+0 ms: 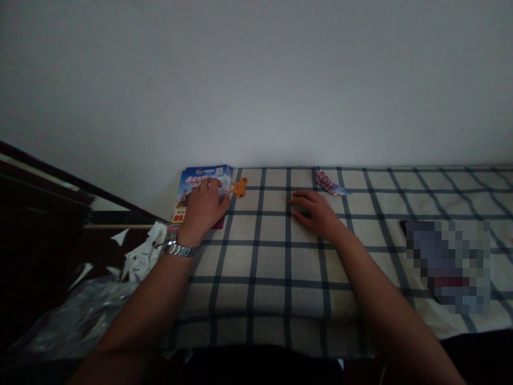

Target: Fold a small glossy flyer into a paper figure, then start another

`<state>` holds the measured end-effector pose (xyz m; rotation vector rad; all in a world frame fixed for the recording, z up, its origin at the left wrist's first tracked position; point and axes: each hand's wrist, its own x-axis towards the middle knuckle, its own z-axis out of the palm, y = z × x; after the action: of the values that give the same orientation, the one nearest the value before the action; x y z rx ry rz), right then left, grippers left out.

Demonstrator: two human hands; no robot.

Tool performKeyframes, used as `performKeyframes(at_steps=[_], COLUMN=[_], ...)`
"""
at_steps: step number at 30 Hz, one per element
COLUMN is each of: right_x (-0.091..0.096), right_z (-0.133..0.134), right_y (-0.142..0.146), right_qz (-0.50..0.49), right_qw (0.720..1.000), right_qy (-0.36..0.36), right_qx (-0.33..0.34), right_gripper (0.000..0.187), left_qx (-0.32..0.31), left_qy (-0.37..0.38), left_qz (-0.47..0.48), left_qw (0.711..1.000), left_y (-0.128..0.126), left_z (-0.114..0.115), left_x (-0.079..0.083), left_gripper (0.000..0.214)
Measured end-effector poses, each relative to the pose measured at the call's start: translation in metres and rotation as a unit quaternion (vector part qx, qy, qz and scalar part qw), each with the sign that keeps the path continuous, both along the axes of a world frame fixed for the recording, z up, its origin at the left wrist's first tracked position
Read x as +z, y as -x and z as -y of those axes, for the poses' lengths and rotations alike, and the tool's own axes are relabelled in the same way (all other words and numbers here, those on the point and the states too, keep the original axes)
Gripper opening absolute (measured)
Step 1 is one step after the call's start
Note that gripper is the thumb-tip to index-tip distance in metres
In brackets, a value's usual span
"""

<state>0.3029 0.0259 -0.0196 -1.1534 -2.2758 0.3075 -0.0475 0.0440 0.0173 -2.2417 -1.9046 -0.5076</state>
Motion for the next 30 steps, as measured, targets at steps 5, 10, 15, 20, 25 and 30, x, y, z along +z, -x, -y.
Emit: performKeyframes(at_steps=[5,10,15,20,25,30], right_x=[0.000,0.000,0.000,-0.002,-0.002,-0.003], right_z=[0.001,0.001,0.000,-0.001,-0.001,-0.002], right_y=[0.000,0.001,0.001,0.000,0.000,-0.001], right_qz=[0.003,-0.002,-0.003,-0.002,0.003,0.012], right_qw=[1.000,1.000,1.000,1.000,1.000,1.000], right_qy=[0.000,0.002,0.000,-0.003,0.004,-0.003], right_qx=[-0.001,0.000,-0.001,0.003,0.003,0.004], right_gripper=[0.029,0.029,0.030,0.030,0.030,0.030], left_qx=[-0.021,-0.041,-0.048,-0.064,-0.080,-0.121], left_qy=[0.013,0.011,0.008,0.012,0.021,0.015], left_qz=[0.015,0.034,0.065,0.088,0.116,0.142], left_qw=[1.000,0.999,0.997,0.994,0.990,0.982], left_y=[-0.001,-0.004,-0.006,-0.008,-0.016,-0.024], left_z=[0.000,0.001,0.002,0.002,0.003,0.005], left_x=[-0.002,-0.004,-0.001,0.001,0.004,0.005], left_gripper=[0.027,0.029,0.025,0.018,0.013,0.011])
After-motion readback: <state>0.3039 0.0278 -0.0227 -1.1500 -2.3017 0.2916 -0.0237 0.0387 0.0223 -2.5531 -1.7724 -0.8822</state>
